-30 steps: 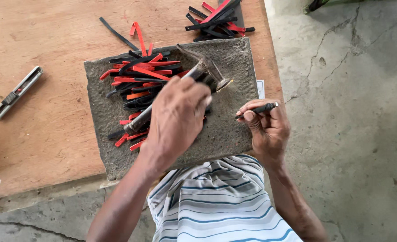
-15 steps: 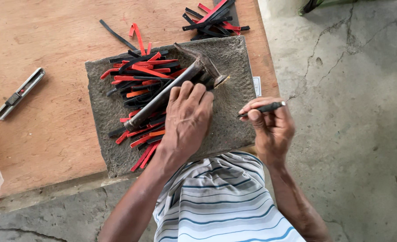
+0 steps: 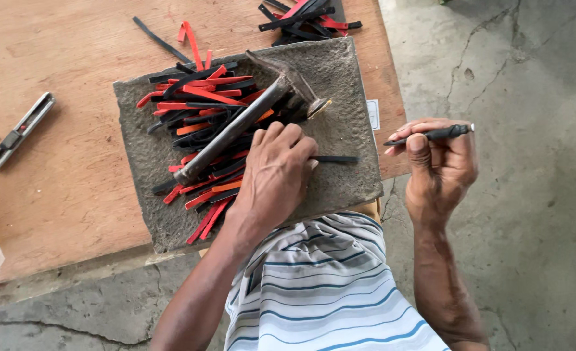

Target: The person repeatedly hammers small red and black rubber strips on a stone slab using a hammer. The person holds each strip with one hand and strikes it with the hammer in the other hand, then places the strip back into a pile. The process is repeated continuously throughout the clip.

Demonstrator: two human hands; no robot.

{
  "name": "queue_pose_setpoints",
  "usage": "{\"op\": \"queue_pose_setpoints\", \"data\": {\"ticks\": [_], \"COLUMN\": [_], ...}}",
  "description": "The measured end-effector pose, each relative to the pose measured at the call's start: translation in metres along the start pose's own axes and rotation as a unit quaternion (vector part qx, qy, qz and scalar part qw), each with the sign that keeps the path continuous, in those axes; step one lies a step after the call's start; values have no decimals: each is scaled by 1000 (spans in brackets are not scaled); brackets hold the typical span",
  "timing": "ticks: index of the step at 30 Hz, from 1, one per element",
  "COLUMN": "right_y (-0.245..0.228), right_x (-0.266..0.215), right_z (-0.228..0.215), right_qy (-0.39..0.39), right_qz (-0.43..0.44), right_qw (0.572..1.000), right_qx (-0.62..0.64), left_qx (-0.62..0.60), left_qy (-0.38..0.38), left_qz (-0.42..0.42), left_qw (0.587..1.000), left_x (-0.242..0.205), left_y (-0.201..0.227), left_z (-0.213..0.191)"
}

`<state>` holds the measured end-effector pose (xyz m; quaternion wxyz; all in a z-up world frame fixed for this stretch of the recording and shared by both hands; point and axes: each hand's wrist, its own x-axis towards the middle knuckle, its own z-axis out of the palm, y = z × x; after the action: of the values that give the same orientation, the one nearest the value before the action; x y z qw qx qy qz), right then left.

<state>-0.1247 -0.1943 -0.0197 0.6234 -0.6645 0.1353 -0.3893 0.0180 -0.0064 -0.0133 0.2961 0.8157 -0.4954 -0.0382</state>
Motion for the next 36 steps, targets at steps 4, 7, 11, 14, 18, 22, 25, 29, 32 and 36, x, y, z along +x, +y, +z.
{"op": "queue_pose_setpoints", "data": {"ticks": [4,7,11,14,18,22,25,29,32,36], "right_y": [-4,-11,-14,-10,-4,-3,-3,-1,0,0], "right_x": [-4,-3,-4,-8,-20,-26,-25,-24,-23,-23], "right_z": [4,2,0,2,14,21,24,26,27,28], "right_qy": [-3,-8,-44,-75,-114,-134,-144,-154,-157,-155], "right_qz": [-7,-10,-11,5,28,43,68,80,86,88], "right_qw": [1000,1000,998,996,989,984,983,982,981,978], "right_qx": [-13,-11,-39,-56,-90,-105,-91,-79,-79,-111], "left_qx": [4,-1,-44,-46,-57,-64,-67,-74,-82,-85], "left_qy": [-17,-54,14,23,59,75,69,63,54,46], "left_qz": [16,-5,20,2,1,15,15,8,5,-8], "left_qw": [1000,999,999,999,997,995,995,995,995,995], "left_x": [13,22,12,-2,-13,-9,-7,-9,-9,-6], "left_y": [14,35,39,26,20,21,20,19,19,20], "left_z": [16,24,14,-1,-7,-4,-5,-8,-9,-10]}}
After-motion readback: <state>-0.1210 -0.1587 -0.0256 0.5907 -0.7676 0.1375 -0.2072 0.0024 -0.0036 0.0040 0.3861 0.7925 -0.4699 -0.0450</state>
